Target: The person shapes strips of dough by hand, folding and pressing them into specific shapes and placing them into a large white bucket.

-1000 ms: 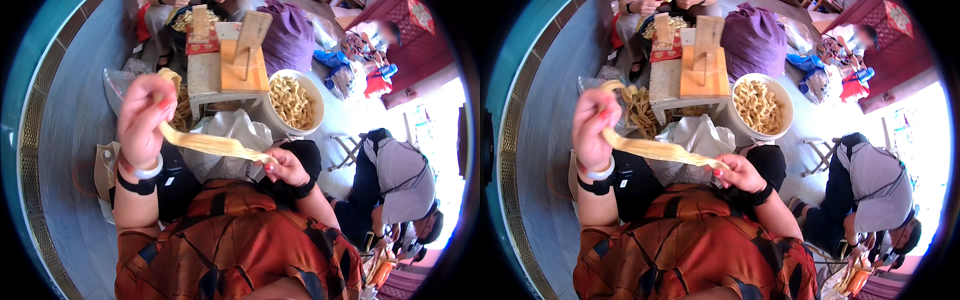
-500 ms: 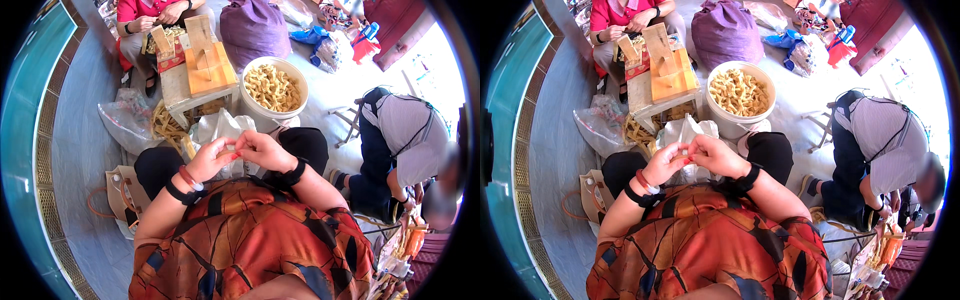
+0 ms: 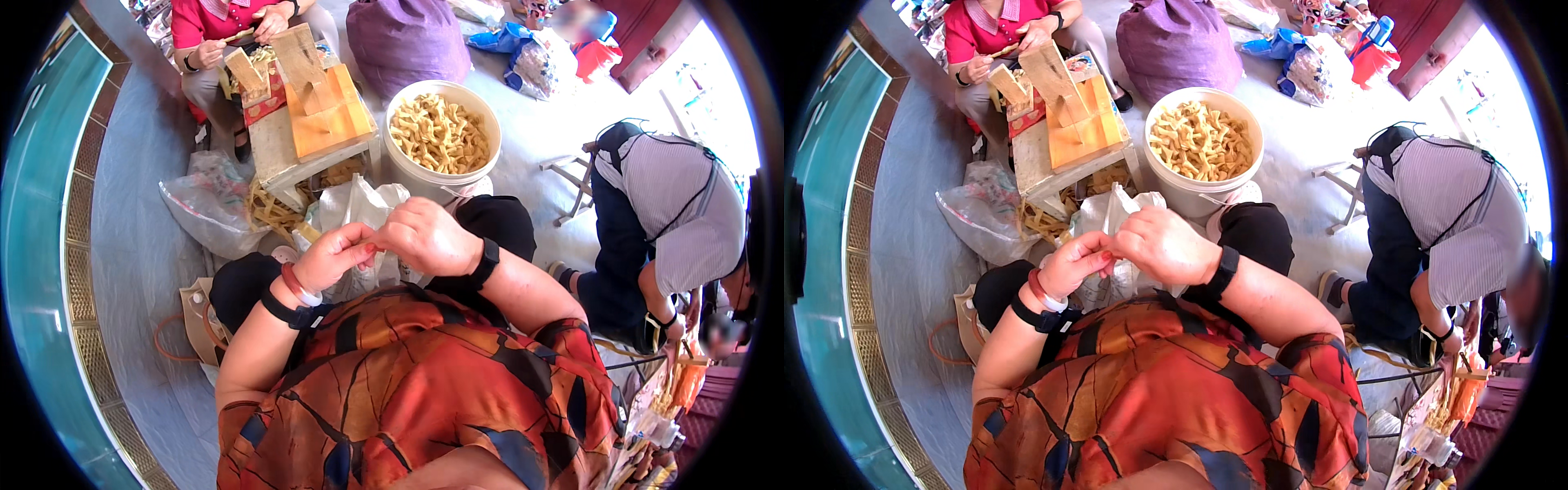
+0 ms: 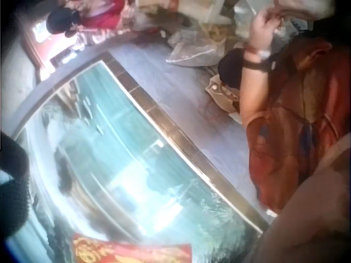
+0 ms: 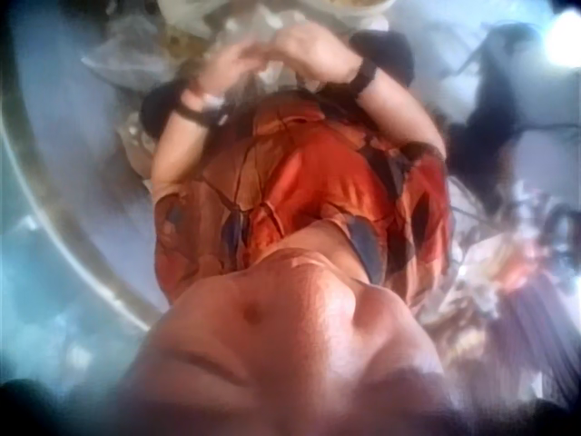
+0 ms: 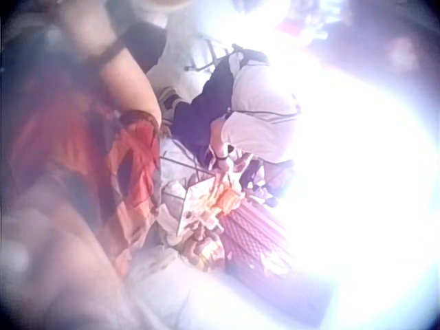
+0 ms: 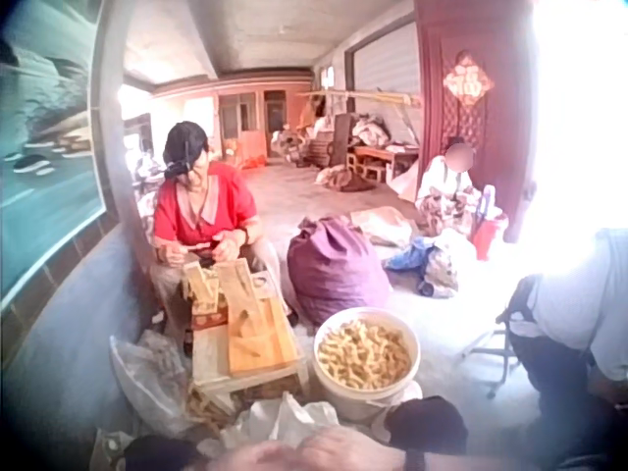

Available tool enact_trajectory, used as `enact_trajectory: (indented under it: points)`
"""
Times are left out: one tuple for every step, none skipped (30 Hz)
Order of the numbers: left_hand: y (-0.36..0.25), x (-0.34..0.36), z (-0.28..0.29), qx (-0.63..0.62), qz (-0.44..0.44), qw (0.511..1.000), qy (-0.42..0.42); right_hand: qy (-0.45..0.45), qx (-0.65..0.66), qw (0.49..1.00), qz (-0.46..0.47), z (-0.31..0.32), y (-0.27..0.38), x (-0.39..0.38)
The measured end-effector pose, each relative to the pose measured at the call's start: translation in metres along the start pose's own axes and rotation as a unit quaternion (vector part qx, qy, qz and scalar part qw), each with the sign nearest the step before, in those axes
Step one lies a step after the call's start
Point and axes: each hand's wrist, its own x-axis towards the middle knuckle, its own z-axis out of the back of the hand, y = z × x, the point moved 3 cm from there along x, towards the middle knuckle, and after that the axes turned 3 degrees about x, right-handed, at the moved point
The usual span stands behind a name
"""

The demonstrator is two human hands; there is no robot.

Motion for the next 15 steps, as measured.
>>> enact_trajectory:
  points:
    - [0.009, 0.000, 0.011, 0.008, 0.007, 0.999, -0.031, -0.005, -0.022, 1.000, -0.007, 0.003, -0.007, 0.005]
    - [0.018, 0.000, 0.025, 0.016, 0.013, 0.998, -0.063, -0.010, -0.044, 0.999, -0.014, 0.005, -0.015, 0.011]
    - [0.018, 0.002, 0.032, 0.021, 0.018, 0.995, -0.092, -0.045, -0.075, 0.996, -0.032, 0.009, -0.026, 0.016]
    - [0.016, 0.004, 0.040, -0.065, 0.021, 0.991, -0.117, -0.078, -0.089, 0.991, -0.063, 0.008, -0.037, 0.020]
    - [0.014, 0.007, 0.049, -0.110, 0.041, 0.981, -0.156, -0.112, -0.104, 0.984, -0.094, 0.003, -0.045, 0.024]
    - [0.012, 0.014, 0.055, -0.211, -0.012, 0.971, -0.108, -0.144, -0.129, 0.977, -0.088, -0.005, -0.048, 0.027]
    - [0.008, 0.022, 0.059, -0.308, -0.064, 0.947, -0.055, -0.094, -0.152, 0.978, -0.104, -0.017, -0.048, 0.025]
    - [0.005, 0.026, 0.060, -0.290, -0.067, 0.952, -0.071, -0.035, -0.119, 0.989, -0.081, -0.030, -0.041, 0.025]
    - [-0.003, 0.032, 0.056, -0.273, -0.069, 0.956, -0.084, 0.024, -0.086, 0.994, -0.060, -0.040, -0.033, 0.024]
    - [-0.011, 0.035, 0.054, -0.253, -0.072, 0.959, -0.101, 0.001, -0.026, 0.998, -0.063, -0.049, -0.031, 0.022]
    - [-0.013, 0.034, 0.049, -0.220, -0.049, 0.970, -0.092, -0.021, 0.033, 0.997, -0.067, -0.054, -0.031, 0.020]
    - [-0.018, 0.035, 0.044, -0.182, -0.075, 0.974, -0.111, -0.015, 0.094, 0.987, -0.129, -0.050, -0.032, 0.023]
    - [-0.022, 0.037, 0.042, -0.144, -0.101, 0.976, -0.128, 0.002, 0.132, 0.982, -0.133, -0.048, -0.034, 0.024]
    - [-0.018, 0.036, 0.048, -0.186, -0.086, 0.972, -0.117, 0.019, 0.169, 0.976, -0.136, -0.045, -0.037, 0.025]
    - [-0.016, 0.035, 0.057, -0.228, -0.072, 0.966, -0.101, 0.036, 0.202, 0.969, -0.140, -0.042, -0.040, 0.026]
